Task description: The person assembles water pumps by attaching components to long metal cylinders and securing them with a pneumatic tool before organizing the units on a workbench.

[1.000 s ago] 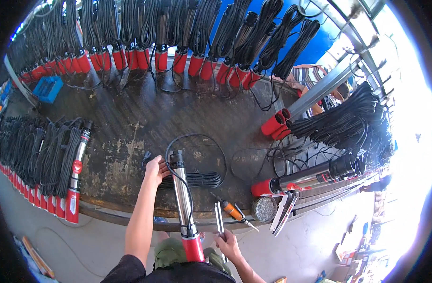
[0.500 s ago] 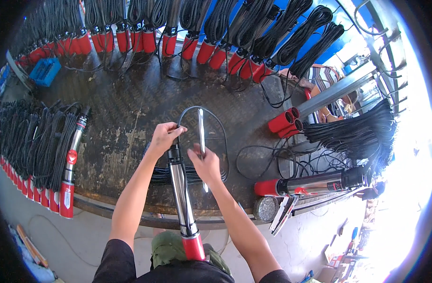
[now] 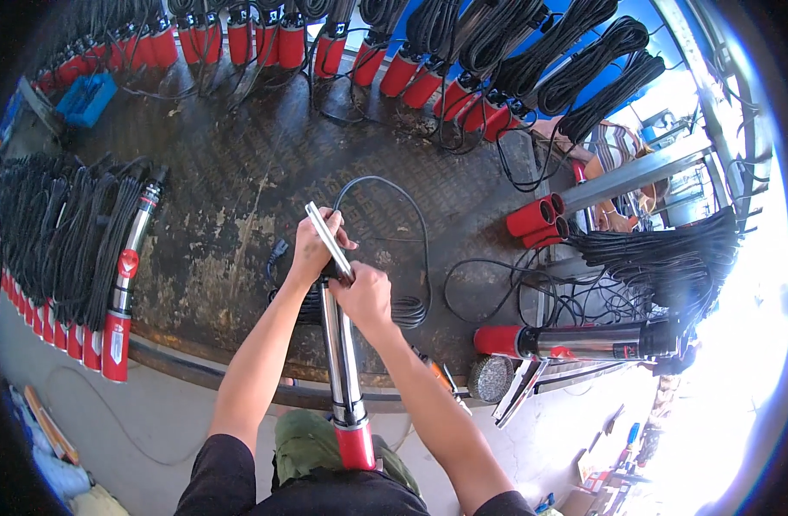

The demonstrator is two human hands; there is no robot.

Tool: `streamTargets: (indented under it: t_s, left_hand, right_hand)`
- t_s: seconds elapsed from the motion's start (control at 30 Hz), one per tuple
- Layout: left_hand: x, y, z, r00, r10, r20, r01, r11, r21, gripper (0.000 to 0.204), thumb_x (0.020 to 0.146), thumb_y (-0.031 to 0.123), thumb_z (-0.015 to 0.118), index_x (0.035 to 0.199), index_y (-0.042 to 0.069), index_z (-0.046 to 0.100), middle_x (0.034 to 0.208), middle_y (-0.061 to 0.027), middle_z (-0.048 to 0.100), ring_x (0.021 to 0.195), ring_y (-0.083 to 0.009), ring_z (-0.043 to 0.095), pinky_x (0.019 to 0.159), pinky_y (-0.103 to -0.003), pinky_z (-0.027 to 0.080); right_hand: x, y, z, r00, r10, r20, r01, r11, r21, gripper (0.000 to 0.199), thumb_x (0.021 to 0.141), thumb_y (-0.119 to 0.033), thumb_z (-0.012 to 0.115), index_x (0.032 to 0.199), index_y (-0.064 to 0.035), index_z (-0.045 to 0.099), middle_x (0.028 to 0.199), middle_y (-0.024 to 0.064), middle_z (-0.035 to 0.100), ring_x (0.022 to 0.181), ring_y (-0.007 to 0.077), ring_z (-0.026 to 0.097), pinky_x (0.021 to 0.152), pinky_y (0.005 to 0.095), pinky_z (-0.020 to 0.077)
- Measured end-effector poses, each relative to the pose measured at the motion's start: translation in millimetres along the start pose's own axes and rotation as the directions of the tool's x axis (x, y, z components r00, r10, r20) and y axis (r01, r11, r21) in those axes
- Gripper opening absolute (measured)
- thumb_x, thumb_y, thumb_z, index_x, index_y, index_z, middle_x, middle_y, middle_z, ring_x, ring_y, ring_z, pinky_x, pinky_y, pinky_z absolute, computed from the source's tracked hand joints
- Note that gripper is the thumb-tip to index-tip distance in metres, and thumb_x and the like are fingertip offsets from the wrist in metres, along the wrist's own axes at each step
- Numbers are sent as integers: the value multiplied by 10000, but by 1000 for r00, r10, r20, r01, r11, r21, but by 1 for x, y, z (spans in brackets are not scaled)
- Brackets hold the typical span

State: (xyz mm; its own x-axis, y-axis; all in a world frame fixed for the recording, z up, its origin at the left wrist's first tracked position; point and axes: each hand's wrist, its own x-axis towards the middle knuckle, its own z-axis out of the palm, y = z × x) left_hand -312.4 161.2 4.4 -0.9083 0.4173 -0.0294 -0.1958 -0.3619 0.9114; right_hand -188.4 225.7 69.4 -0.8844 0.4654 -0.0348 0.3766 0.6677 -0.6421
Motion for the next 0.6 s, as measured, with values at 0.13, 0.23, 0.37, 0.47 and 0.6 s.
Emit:
streamTargets:
  t_s: [0.13, 0.23, 0.37, 0.47, 0.6]
  left_hand:
    - [2, -3, 0, 998, -53, -28, 52, 998, -48, 255, 1023, 155, 549, 852, -28, 592, 614, -95, 632, 533, -192, 672, 521, -314, 565]
    - [1, 7, 0, 980, -178, -85, 169, 980, -104, 246, 1026, 132, 533, 848, -26, 593, 621, -104, 630, 537, -207, 667, 533, -327, 570]
    - [6, 0, -2, 977, -201, -75, 195, 978, -71, 233, 1041, 141, 526, 889, -24, 589, 634, -117, 634, 535, -217, 667, 563, -353, 583]
    - [7, -3, -1, 976, -205, -70, 200, 977, -67, 248, 1038, 142, 525, 872, -28, 596, 628, -126, 645, 540, -235, 680, 568, -358, 589]
    - [10, -2, 0, 973, -218, -72, 215, 975, -53, 271, 1032, 153, 524, 857, -36, 609, 625, -142, 660, 547, -260, 696, 558, -356, 583]
  right_hand:
    - [-25, -3, -7, 997, 55, 54, -55, 998, -13, 304, 798, -284, 791, 879, -19, 667, 694, 131, 656, 664, 330, 660, 644, 405, 514]
    - [-50, -8, -23, 966, 231, 118, -245, 961, 125, 402, 902, -405, 712, 1056, -35, 679, 725, 117, 641, 678, 261, 651, 665, 385, 504]
    - [-99, 42, -7, 965, 262, 23, -254, 905, 342, 384, 931, -246, 691, 1272, -70, 665, 851, 98, 593, 723, 178, 599, 704, 327, 499]
    - [-129, 35, -1, 956, 294, 17, -283, 902, 326, 428, 925, -175, 696, 1337, -70, 647, 876, 70, 540, 721, 139, 561, 695, 292, 493]
    - [-148, 18, 9, 974, 227, -9, -226, 972, 66, 442, 883, -188, 725, 1302, -62, 662, 891, 112, 581, 750, 220, 632, 698, 345, 525]
